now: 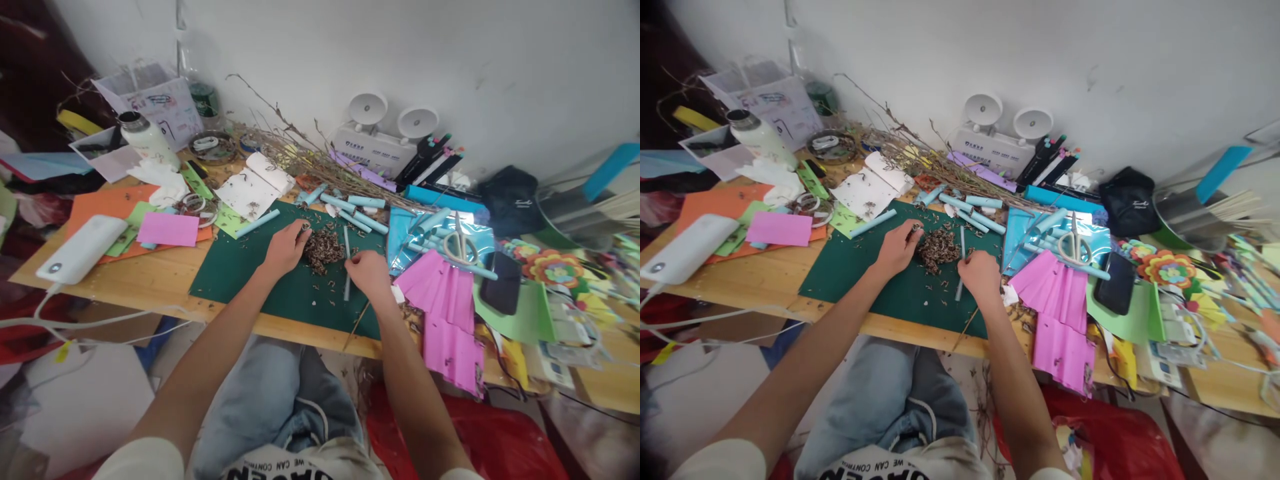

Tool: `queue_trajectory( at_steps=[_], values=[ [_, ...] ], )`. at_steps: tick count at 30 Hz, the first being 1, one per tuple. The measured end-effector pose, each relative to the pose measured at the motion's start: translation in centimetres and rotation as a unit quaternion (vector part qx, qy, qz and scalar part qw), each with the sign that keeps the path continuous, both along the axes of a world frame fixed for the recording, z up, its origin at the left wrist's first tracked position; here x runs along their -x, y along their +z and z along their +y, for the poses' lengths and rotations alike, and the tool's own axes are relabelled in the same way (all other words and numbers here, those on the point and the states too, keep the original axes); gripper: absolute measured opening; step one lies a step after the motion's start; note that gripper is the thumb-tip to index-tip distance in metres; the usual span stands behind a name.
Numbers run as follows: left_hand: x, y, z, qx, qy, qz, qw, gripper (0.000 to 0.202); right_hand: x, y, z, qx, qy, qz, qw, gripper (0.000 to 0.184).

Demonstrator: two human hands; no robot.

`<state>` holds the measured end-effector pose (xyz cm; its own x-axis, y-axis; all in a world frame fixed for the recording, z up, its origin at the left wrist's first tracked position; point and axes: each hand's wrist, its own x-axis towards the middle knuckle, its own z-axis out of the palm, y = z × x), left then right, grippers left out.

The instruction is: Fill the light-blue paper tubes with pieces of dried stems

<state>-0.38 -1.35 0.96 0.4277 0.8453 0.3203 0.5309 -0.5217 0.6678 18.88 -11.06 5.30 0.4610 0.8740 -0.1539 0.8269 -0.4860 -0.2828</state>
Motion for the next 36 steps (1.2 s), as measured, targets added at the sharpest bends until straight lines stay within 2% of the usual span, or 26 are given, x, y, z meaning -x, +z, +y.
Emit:
queue_trajectory(
  at_steps=[2, 4, 6, 8, 11, 13, 16, 21, 29, 36],
  values=[
    [0.0, 0.0, 0.0, 0.003, 0.002, 0.001, 1.000, 0.029, -0.2, 1.1, -0.1, -0.079, -0.005, 0.047, 0.996, 0.021],
    [0.1, -0.1, 0.0, 0.004, 0.003, 0.002, 1.000, 0.028, -0.1, 2.5, 0.0, -0.180, -0.024, 0.129, 0.975, 0.020],
    [0.0, -0.1, 0.1, 0.006, 0.003, 0.006, 1.000, 0.028, 0.5, 3.9, 0.6, -0.261, -0.017, 0.252, 0.932, 0.016],
    [0.0, -0.2, 0.1, 0.007, 0.005, 0.013, 1.000, 0.028, 1.6, 5.0, 1.7, -0.341, 0.008, 0.333, 0.879, 0.012],
    [-0.2, -0.3, 0.0, 0.001, 0.009, 0.025, 1.000, 0.027, 3.5, 5.7, 3.4, -0.428, 0.062, 0.372, 0.821, 0.014],
    [-0.3, -0.3, 0.0, -0.002, 0.012, 0.033, 0.999, 0.025, 4.6, 5.7, 4.3, -0.457, 0.088, 0.367, 0.806, 0.016],
    [-0.4, -0.3, -0.1, -0.004, 0.013, 0.040, 0.999, 0.023, 5.4, 5.0, 5.0, -0.461, 0.124, 0.342, 0.809, 0.018],
    [-0.3, -0.1, -0.1, -0.006, 0.000, 0.033, 0.999, 0.023, 5.6, 3.7, 5.1, -0.435, 0.158, 0.300, 0.834, 0.017],
    [-0.1, -0.4, 0.0, -0.020, -0.012, 0.026, 0.999, 0.026, 5.4, 3.6, 5.1, -0.381, 0.201, 0.188, 0.883, 0.019],
    [-0.2, -0.4, 0.0, -0.022, -0.017, 0.016, 0.999, 0.025, 4.7, 2.9, 6.0, -0.293, 0.210, 0.179, 0.915, 0.022]
  ],
)
